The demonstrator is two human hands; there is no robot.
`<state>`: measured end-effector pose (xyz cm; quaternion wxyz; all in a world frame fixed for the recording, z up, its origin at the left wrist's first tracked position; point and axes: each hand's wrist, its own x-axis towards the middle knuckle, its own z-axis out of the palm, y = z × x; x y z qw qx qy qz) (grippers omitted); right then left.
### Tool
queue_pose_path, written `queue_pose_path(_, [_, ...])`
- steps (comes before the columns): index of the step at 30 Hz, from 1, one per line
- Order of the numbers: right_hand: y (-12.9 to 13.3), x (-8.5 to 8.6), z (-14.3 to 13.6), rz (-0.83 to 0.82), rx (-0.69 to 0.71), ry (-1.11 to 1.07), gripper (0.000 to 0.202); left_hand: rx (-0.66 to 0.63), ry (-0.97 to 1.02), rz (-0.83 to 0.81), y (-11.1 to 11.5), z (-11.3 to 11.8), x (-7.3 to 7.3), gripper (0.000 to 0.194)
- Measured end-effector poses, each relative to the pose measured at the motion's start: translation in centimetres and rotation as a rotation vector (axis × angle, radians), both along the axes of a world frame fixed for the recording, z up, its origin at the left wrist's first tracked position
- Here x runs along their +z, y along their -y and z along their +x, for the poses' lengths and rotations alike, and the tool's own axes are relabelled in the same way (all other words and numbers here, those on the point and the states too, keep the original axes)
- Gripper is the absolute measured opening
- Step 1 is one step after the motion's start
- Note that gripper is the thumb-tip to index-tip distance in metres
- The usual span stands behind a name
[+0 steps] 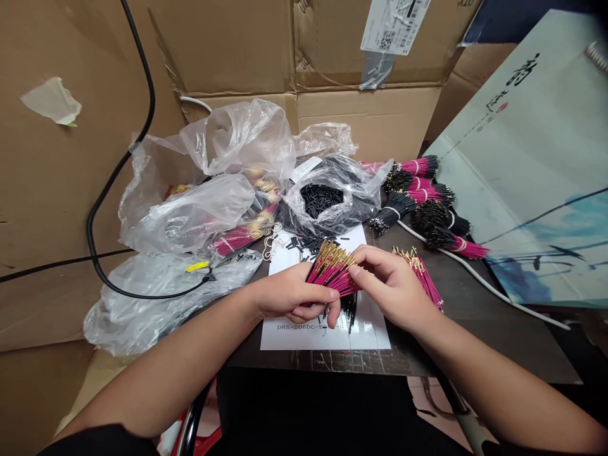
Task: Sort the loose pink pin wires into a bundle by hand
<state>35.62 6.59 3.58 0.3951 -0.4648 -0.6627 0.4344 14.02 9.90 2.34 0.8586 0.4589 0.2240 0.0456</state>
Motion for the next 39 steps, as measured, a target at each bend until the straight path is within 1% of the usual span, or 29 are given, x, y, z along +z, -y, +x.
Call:
queue_pose_path(5, [0.0, -0.3, -0.1, -0.057, -0.025, -0.026, 0.024, 0.007, -0.017, 0.013, 0.0, 0.1, -0.1, 0.035])
queue_pose_path(8, [0.0, -0.4, 0.1, -0.038, -0.022, -0.035, 0.019, 0.009, -0.020, 0.014, 0.0, 0.1, -0.1, 0.036])
queue_pose_path(12, [0.0, -0.4, 0.3, -0.024, -0.006, -0.055, 0.014, -0.003, -0.015, 0.018, 0.0, 0.0, 0.0, 0.041])
queue_pose_path(19, [-0.2, -0.6, 0.5, -0.013, 0.003, -0.044, 0.017, 0.011, -0.004, 0.035, 0.0, -0.1, -0.2, 0.042])
queue_pose_path(23, [-0.4, -0.7, 0.7, -0.072, 0.034, -0.068, 0.019, 0.001, -0.014, 0.025, 0.0, -0.2, -0.3, 0.041])
queue_pose_path(28, [-0.6, -0.6, 1.4, -0.173, 0.079, -0.179, 0.020, -0.023, -0.002, 0.023, 0.0, -0.1, 0.0, 0.042])
queue_pose_path(30, [-0.8, -0.5, 1.8, -0.178, 0.061, -0.199, 0.020, -0.034, -0.001, 0.027, 0.0, -0.1, 0.1, 0.043])
queue_pose_path(34, [-1.0, -0.3, 2.6, -0.125, -0.012, -0.192, 0.021, -0.063, -0.013, 0.040, -0.1, -0.1, 0.3, 0.044])
queue_pose_path(39, [-1.3, 0.0, 3.5, -0.098, -0.070, -0.200, 0.016, -0.058, -0.018, 0.059, -0.2, -0.2, 0.5, 0.044])
